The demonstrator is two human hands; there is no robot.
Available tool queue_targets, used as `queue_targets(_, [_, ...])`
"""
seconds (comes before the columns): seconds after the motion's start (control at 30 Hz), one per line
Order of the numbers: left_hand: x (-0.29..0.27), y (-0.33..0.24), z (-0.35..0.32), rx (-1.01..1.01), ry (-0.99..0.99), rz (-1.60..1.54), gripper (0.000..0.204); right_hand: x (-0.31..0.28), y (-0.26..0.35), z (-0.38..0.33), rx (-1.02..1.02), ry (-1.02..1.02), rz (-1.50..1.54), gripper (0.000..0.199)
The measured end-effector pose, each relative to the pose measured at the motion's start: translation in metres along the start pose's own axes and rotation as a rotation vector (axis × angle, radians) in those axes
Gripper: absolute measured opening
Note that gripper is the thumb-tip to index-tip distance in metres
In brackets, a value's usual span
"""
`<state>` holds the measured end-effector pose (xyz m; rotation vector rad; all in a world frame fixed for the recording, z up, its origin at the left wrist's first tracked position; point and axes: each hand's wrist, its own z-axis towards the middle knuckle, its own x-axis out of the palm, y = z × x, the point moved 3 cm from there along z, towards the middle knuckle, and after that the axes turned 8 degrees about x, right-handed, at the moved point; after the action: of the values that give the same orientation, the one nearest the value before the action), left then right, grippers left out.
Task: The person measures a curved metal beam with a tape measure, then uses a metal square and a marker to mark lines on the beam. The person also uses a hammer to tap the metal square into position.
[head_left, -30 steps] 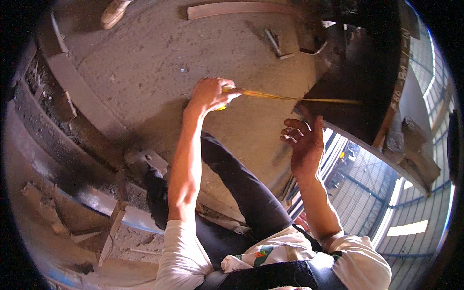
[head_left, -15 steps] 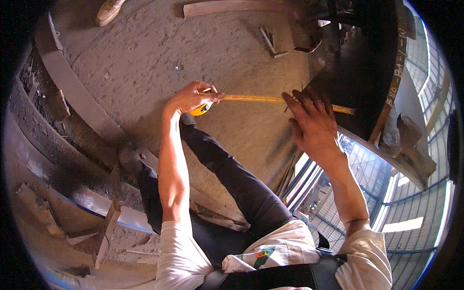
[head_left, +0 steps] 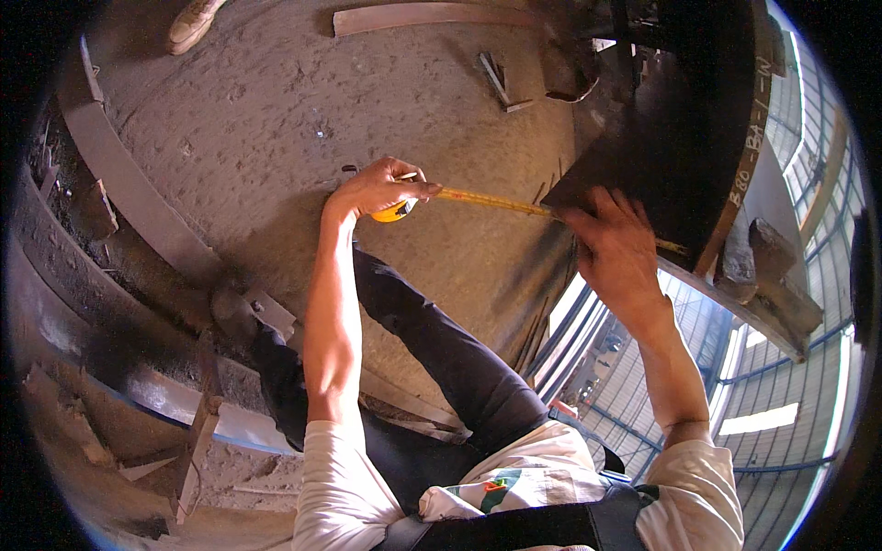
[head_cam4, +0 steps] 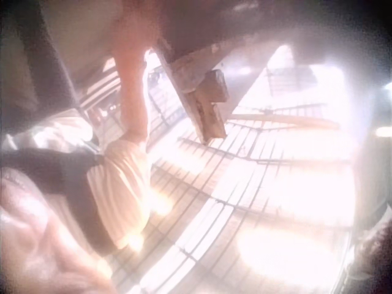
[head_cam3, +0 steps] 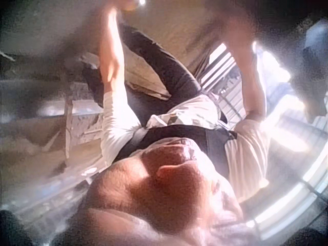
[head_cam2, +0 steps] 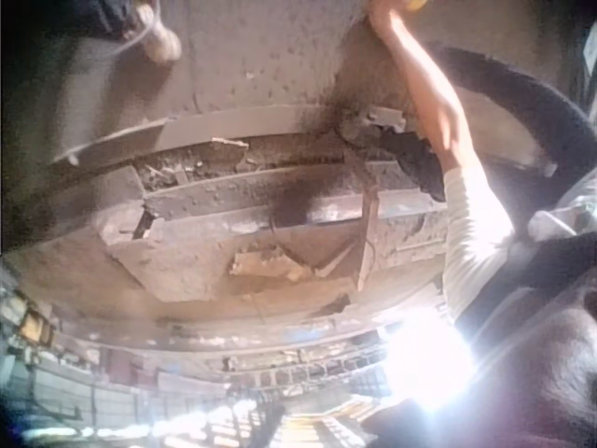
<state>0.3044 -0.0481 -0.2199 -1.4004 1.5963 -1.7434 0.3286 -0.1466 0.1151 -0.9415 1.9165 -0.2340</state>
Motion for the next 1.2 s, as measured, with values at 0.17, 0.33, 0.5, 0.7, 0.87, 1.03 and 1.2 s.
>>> queue_targets(0.17, [0.003, 0.002, 0.01, -0.059, 0.106, 0.055, 0.043, 0.01, 0.001, -0.012, 0.065, 0.039, 0.045, 0.051])
queue_targets(0.33, [-0.001, 0.002, 0.013, -0.02, 0.04, 0.098, 0.044, 0.004, 0.007, -0.009, 0.086, 0.054, -0.01, 0.051])
queue_targets(0.5, [0.002, 0.006, 0.02, -0.014, 0.025, 0.084, 0.046, 0.009, 0.002, -0.007, 0.07, -0.009, -0.026, 0.051])
queue_targets(0.7, [0.007, 0.015, 0.021, 0.061, -0.083, 0.197, 0.062, 0.017, 0.006, -0.002, 0.025, -0.093, -0.014, 0.044])
queue_targets(0.87, [0.01, 0.018, 0.034, -0.042, 0.106, 0.238, 0.072, 0.015, 0.011, -0.003, 0.075, -0.046, -0.033, 0.049])
queue_targets(1.03, [0.008, 0.011, 0.03, -0.072, 0.124, 0.204, 0.083, 0.015, 0.015, -0.003, 0.067, -0.023, -0.084, 0.049])
queue_targets(1.2, [0.014, 0.018, 0.036, -0.052, 0.066, 0.259, 0.068, 0.017, 0.017, -0.001, 0.08, 0.017, -0.11, 0.048])
